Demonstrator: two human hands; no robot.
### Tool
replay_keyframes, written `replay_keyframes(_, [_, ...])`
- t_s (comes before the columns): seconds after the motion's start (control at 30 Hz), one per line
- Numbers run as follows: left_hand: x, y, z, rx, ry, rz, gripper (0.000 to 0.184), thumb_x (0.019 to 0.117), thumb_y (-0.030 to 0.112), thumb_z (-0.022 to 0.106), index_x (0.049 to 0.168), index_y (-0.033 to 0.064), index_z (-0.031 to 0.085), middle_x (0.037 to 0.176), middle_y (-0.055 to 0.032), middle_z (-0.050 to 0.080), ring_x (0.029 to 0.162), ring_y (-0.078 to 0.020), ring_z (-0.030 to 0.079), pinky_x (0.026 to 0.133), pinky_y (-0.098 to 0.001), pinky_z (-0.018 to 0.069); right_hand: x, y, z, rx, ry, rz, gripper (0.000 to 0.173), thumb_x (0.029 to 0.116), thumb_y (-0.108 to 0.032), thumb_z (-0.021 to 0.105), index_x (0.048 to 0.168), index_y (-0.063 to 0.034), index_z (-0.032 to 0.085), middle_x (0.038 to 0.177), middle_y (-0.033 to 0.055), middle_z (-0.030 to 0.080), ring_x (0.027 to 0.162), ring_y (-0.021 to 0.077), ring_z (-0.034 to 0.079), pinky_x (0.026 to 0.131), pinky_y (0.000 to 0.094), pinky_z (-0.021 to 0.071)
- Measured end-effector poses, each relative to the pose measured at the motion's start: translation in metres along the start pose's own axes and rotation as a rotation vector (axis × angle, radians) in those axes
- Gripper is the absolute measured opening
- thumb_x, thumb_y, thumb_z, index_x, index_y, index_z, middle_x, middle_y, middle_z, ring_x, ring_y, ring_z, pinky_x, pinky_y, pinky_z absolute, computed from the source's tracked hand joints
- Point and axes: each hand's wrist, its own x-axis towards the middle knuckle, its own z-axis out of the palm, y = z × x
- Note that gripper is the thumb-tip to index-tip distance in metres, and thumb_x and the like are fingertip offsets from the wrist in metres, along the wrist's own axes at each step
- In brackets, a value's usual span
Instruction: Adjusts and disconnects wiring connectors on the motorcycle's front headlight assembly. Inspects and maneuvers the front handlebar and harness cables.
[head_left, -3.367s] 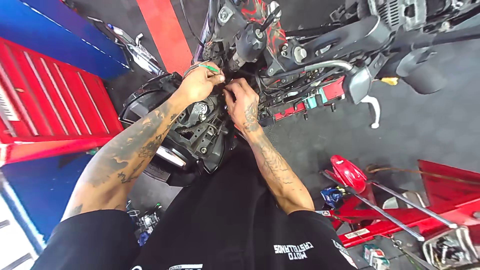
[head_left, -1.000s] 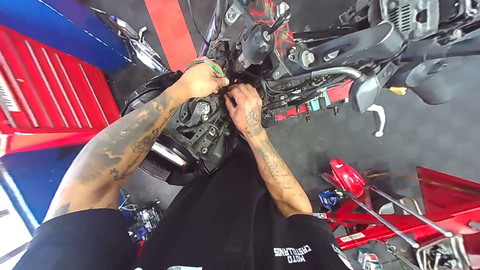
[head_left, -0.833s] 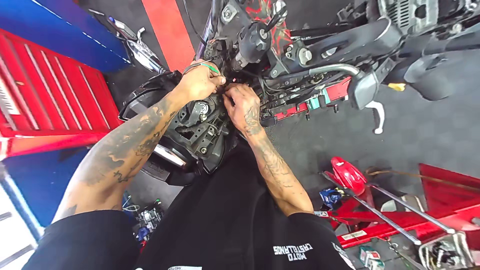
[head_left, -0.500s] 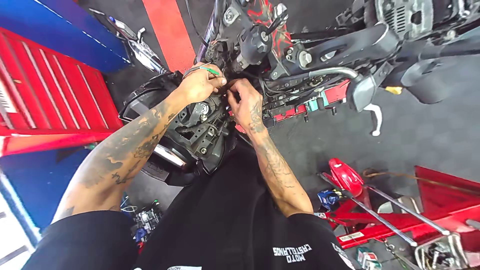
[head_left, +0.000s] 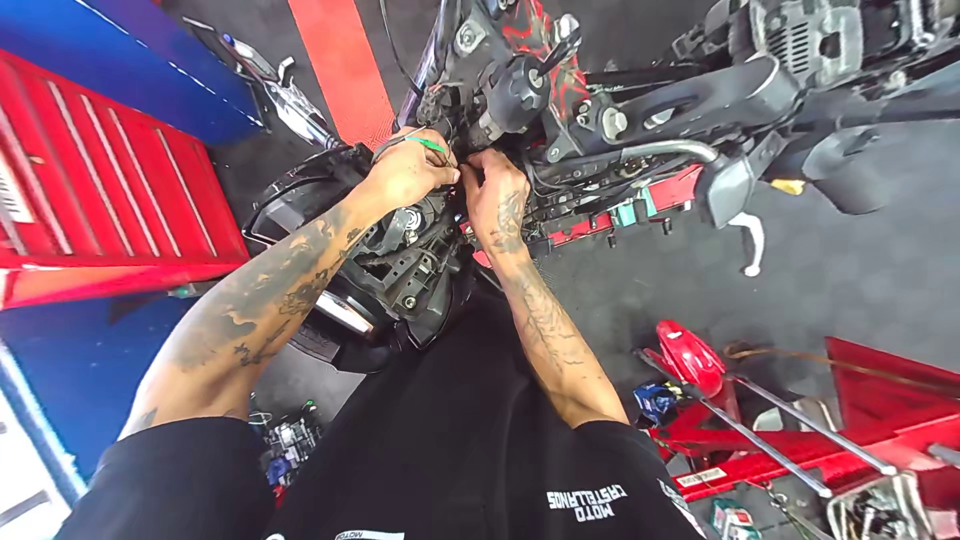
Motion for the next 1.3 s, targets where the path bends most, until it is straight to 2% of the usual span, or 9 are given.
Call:
replay_keyframes(0.13, [-0.001,0.003,0.003,-0.061,0.036,-0.030,0.023,0.0910,0.027,0.079,0.106,0.0113,0.071,0.093,-0.0011,0.074,0.085,-0.0079,0.071,0.084,-0.0318,0.0587,0.002,-0.004,-0.004,-0.023,-0.031,0.029,0.014,0.0998,-0.015,0.065,0.107,-0.0052,0.073,0.096,0.0148,0.071,0.087,0.0298,0.071,0.076,0.0456,0.0589])
replay_keyframes(0.37, [0.000,0.005,0.010,-0.097,0.102,-0.099,0.021,0.0882,0.025,0.079,0.096,0.0092,0.067,0.091,-0.0038,0.072,0.083,-0.0123,0.071,0.081,-0.0357,0.0585,0.003,-0.004,-0.001,-0.050,-0.038,0.052,0.021,0.1027,-0.019,0.062,0.116,-0.0081,0.075,0.100,0.0147,0.073,0.089,0.0307,0.072,0.078,0.0474,0.0580])
replay_keyframes(0.57, [0.006,0.010,0.014,-0.186,0.113,-0.228,0.022,0.0894,0.022,0.074,0.098,0.0062,0.062,0.093,-0.0062,0.071,0.084,-0.0155,0.073,0.079,-0.0369,0.0617,-0.012,-0.014,-0.012,0.011,-0.066,0.140,0.033,0.1022,-0.013,0.060,0.134,-0.0045,0.060,0.103,0.0175,0.073,0.088,0.0340,0.073,0.075,0.0508,0.0593])
replay_keyframes(0.7, [0.007,0.012,0.013,-0.236,0.120,-0.234,0.019,0.0926,0.019,0.072,0.102,0.0053,0.062,0.094,-0.0051,0.072,0.081,-0.0129,0.074,0.077,-0.0322,0.0630,-0.018,-0.007,-0.006,0.053,-0.002,0.005,0.015,0.0978,-0.010,0.067,0.111,-0.0040,0.072,0.102,0.0147,0.072,0.089,0.0293,0.072,0.076,0.0454,0.0589])
replay_keyframes(0.87, [0.005,0.016,0.009,-0.298,0.105,-0.271,0.021,0.0937,0.017,0.072,0.104,0.0014,0.063,0.091,-0.0059,0.074,0.078,-0.0131,0.075,0.076,-0.0308,0.0641,-0.011,-0.012,-0.004,0.029,-0.073,0.023,0.017,0.0987,-0.016,0.068,0.112,-0.0093,0.076,0.114,0.0116,0.072,0.103,0.0292,0.069,0.090,0.0457,0.0558])
replay_keyframes(0.97, [0.001,0.018,0.004,-0.281,0.066,-0.265,0.025,0.0971,0.021,0.072,0.109,0.0011,0.063,0.093,-0.0058,0.075,0.081,-0.0123,0.076,0.078,-0.0292,0.0645,-0.001,-0.007,0.004,0.022,-0.103,0.067,0.014,0.0984,-0.018,0.067,0.106,-0.0119,0.077,0.111,0.0086,0.073,0.104,0.0273,0.069,0.092,0.0457,0.0540])
replay_keyframes(1.07, [0.000,0.013,-0.001,-0.069,0.052,-0.187,0.036,0.0973,0.032,0.072,0.116,0.0022,0.065,0.099,-0.0066,0.075,0.086,-0.0115,0.076,0.083,-0.0317,0.0635,0.016,0.004,0.020,0.024,-0.122,0.148,0.016,0.0957,-0.024,0.065,0.101,-0.0168,0.079,0.104,0.0025,0.075,0.102,0.0202,0.071,0.090,0.0418,0.0553])
replay_keyframes(1.17, [-0.002,0.007,-0.003,0.028,0.081,-0.110,0.035,0.0966,0.037,0.073,0.113,0.0065,0.067,0.101,-0.0047,0.074,0.087,-0.0098,0.074,0.084,-0.0327,0.0627,0.022,0.008,0.018,0.074,-0.187,0.151,0.018,0.0966,-0.023,0.065,0.106,-0.0140,0.078,0.105,0.0050,0.075,0.104,0.0222,0.070,0.092,0.0442,0.0552])
replay_keyframes(1.3, [-0.003,-0.001,0.000,-0.033,0.119,-0.047,0.030,0.0955,0.034,0.075,0.109,0.0082,0.066,0.103,-0.0052,0.072,0.088,-0.0113,0.074,0.081,-0.0329,0.0636,0.024,0.014,0.020,0.100,-0.222,0.091,0.022,0.0990,-0.021,0.061,0.110,-0.0094,0.075,0.107,0.0092,0.073,0.108,0.0259,0.068,0.097,0.0441,0.0533])
